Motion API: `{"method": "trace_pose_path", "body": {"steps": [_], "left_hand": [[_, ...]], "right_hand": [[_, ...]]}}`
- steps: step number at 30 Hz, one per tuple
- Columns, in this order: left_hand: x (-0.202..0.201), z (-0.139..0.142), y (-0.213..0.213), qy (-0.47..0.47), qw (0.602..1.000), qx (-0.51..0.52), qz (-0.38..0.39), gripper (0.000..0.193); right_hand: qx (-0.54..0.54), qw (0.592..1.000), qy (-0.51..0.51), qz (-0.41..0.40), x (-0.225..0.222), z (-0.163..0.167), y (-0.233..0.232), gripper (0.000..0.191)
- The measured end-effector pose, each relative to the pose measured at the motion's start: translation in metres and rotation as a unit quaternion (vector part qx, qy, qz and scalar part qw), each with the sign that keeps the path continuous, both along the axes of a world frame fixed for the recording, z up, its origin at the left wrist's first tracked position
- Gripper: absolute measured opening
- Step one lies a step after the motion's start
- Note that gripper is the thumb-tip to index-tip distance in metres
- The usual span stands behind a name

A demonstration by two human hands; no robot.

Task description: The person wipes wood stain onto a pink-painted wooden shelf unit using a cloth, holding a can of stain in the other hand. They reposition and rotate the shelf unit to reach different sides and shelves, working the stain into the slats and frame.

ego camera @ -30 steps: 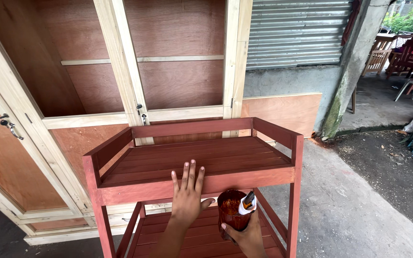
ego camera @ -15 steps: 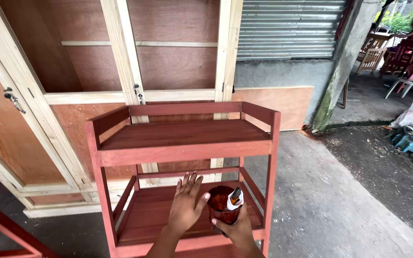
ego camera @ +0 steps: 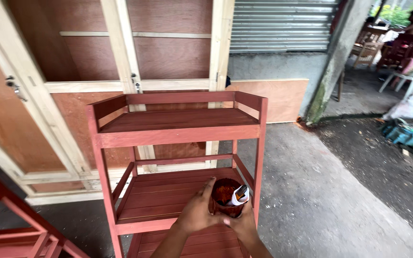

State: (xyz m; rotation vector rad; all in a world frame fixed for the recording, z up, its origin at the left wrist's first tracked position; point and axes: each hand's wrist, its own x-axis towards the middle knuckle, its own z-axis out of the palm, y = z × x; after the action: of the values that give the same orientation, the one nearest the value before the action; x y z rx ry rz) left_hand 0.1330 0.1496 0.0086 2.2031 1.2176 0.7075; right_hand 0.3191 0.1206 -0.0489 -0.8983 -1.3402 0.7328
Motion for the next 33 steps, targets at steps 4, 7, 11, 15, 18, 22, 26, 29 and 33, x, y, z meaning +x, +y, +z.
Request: {"method": "trace_pose_path", "body": {"steps": [4,7,11,15,18,22,26,29,33], "left_hand": [[0.037,-0.022,0.006,-0.097,0.99,-0.08,-0.059,0.15],[0.073,-0.044,0.008,-0.151,0.98,-0.066,-0.11,0.147],[0.123,-0.08,-0.007,-0.245,0.926,-0.169,-0.232,0.131],[0.178,-0.13,-0.027,-0.255,0.874,-0.273,-0.311,0.119],[0.219,-0.184,-0.048,-0.26,0.853,-0.269,-0.364,0.114],[0.27,-0.261,-0.079,-0.247,0.832,-0.302,-0.395,0.108],[0.311,-0.326,-0.119,-0.18,0.88,-0.267,-0.348,0.106],[0.331,-0.368,-0.145,-0.108,0.917,-0.227,-0.309,0.11],[0.345,-0.418,-0.172,-0.054,0.934,-0.182,-0.302,0.116]], "right_hand": [[0.022,0.956,-0.186,-0.224,0.02,-0.013,-0.015,0.088],[0.019,0.95,-0.194,-0.245,0.046,-0.029,-0.036,0.073],[-0.063,0.971,-0.045,-0.228,0.08,-0.054,-0.065,0.084],[-0.053,0.959,0.006,-0.28,0.115,-0.09,-0.104,0.096],[-0.081,0.945,0.031,-0.314,0.145,-0.124,-0.139,0.103],[-0.137,0.922,0.024,-0.361,0.182,-0.17,-0.181,0.102],[-0.195,0.901,0.022,-0.387,0.205,-0.213,-0.216,0.101],[-0.235,0.886,0.018,-0.399,0.221,-0.243,-0.237,0.1],[-0.274,0.871,0.008,-0.408,0.232,-0.282,-0.258,0.1]]}}
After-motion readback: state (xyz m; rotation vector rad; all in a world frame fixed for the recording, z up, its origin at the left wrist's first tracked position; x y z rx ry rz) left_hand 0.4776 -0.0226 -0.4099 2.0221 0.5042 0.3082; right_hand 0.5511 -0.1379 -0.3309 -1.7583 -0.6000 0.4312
